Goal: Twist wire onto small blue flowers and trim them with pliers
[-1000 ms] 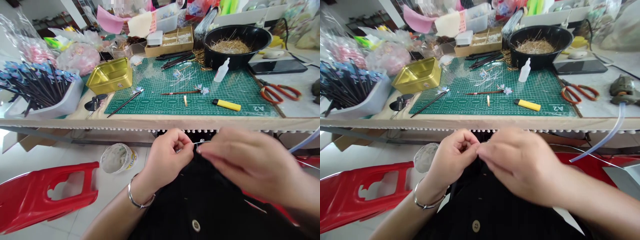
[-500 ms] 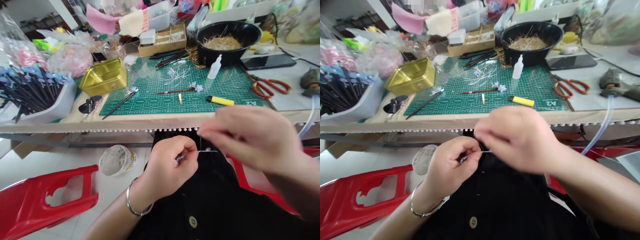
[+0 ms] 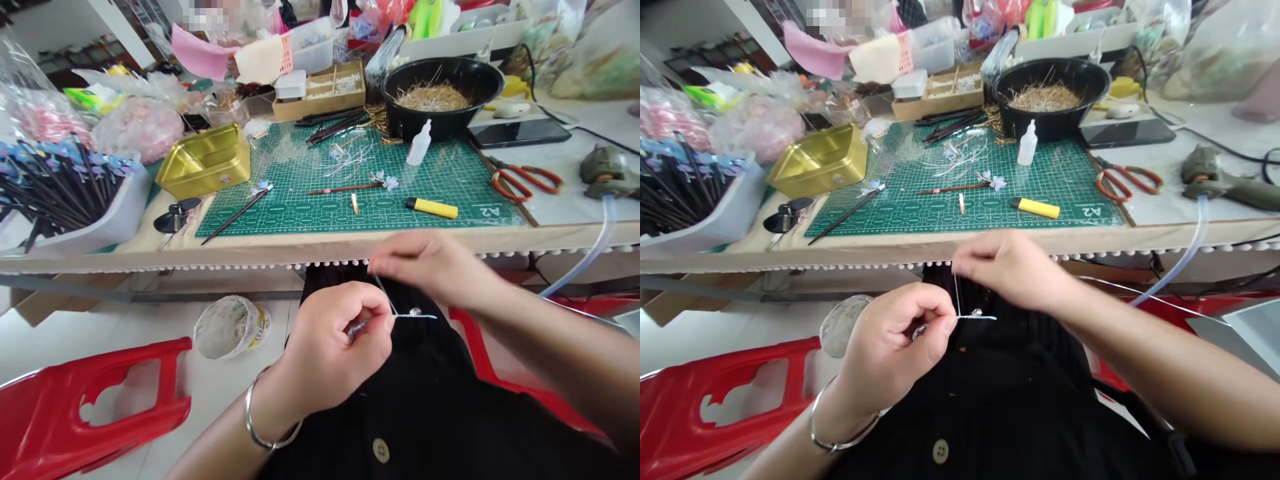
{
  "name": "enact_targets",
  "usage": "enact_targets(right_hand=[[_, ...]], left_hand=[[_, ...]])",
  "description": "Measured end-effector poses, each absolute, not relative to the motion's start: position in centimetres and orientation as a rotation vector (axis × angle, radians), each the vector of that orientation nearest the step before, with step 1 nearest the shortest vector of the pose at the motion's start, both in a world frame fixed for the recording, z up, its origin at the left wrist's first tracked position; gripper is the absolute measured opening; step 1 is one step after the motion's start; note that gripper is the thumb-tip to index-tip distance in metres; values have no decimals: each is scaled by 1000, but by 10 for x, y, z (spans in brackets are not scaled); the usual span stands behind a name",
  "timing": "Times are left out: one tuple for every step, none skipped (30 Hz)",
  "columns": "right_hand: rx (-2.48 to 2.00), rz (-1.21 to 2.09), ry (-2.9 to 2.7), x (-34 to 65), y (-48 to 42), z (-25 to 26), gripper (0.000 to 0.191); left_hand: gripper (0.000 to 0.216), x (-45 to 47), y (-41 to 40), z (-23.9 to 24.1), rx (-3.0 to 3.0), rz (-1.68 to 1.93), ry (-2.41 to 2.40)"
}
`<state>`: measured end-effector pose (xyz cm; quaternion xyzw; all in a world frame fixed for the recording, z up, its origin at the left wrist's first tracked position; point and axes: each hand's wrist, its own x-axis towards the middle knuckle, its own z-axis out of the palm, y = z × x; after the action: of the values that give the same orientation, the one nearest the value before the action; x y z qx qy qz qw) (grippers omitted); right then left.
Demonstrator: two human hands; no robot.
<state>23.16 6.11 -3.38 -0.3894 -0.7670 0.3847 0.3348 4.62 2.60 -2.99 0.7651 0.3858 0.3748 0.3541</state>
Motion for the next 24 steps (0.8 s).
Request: enact_targets(right_hand=[[-1000, 1078, -2077, 230, 56, -38, 25], [-910, 1111, -2198, 229, 48, -39, 26], [-810, 1019, -2311, 229, 40, -37, 27], [-728, 892, -2384, 229, 33, -33, 24], [-670, 760, -2411, 231, 30, -27, 22], [-663, 619, -2384, 232, 32, -21, 20], [-716, 515, -2323, 234, 37, -17, 18], [-829, 485, -2269, 235, 44, -15, 16], [-937, 526, -2164, 236, 52, -18, 17], [-1024, 724, -2084, 236, 58, -23, 18], [-1026, 961, -2031, 235, 60, -29, 22], [-1006, 1038, -2052, 233, 58, -36, 25], [-962, 1109, -2130, 231, 53, -42, 24], [-894, 1082, -2219, 229, 45, -44, 23], [-774, 1012, -2330, 228, 38, -43, 23], [-718, 835, -2370, 228, 33, -40, 24], [-677, 714, -2396, 228, 31, -34, 25], [-730, 579, -2364, 229, 34, -28, 25], [-833, 514, -2302, 230, 40, -24, 25], [-985, 568, -2196, 231, 48, -22, 23], [-1087, 804, -2119, 232, 57, -22, 21], [-1116, 1151, -2040, 233, 63, -25, 19], [-1092, 1506, -1948, 234, 66, -30, 19], [-1024, 1783, -1854, 235, 66, -35, 19]], left_hand=[[13, 46, 27, -29, 1974, 973, 1011], [13, 45, 28, -29, 1976, 964, 1038], [13, 44, 29, -29, 1980, 952, 1074], [14, 44, 30, -31, 1983, 937, 1111], [14, 44, 30, -32, 1988, 925, 1133], [15, 44, 30, -33, 1995, 914, 1134], [15, 45, 30, -34, 2001, 913, 1111], [15, 45, 29, -34, 2002, 922, 1073], [14, 46, 27, -34, 1995, 936, 1034], [14, 46, 27, -33, 1980, 952, 1008], [14, 46, 26, -33, 1962, 968, 1001], [13, 46, 26, -32, 1947, 980, 1009], [13, 45, 27, -32, 1944, 984, 1028], [13, 44, 28, -33, 1958, 978, 1056], [13, 43, 29, -35, 1991, 966, 1085], [13, 42, 30, -36, 2041, 953, 1109], [13, 41, 31, -38, 2101, 937, 1123], [13, 42, 30, -39, 2164, 926, 1119], [13, 42, 29, -40, 2222, 918, 1083], [12, 43, 28, -40, 2265, 919, 1024], [11, 43, 27, -39, 2291, 932, 958], [10, 43, 26, -39, 2302, 964, 914], [9, 43, 26, -38, 2304, 1024, 919], [9, 43, 27, -39, 2306, 1114, 974]])
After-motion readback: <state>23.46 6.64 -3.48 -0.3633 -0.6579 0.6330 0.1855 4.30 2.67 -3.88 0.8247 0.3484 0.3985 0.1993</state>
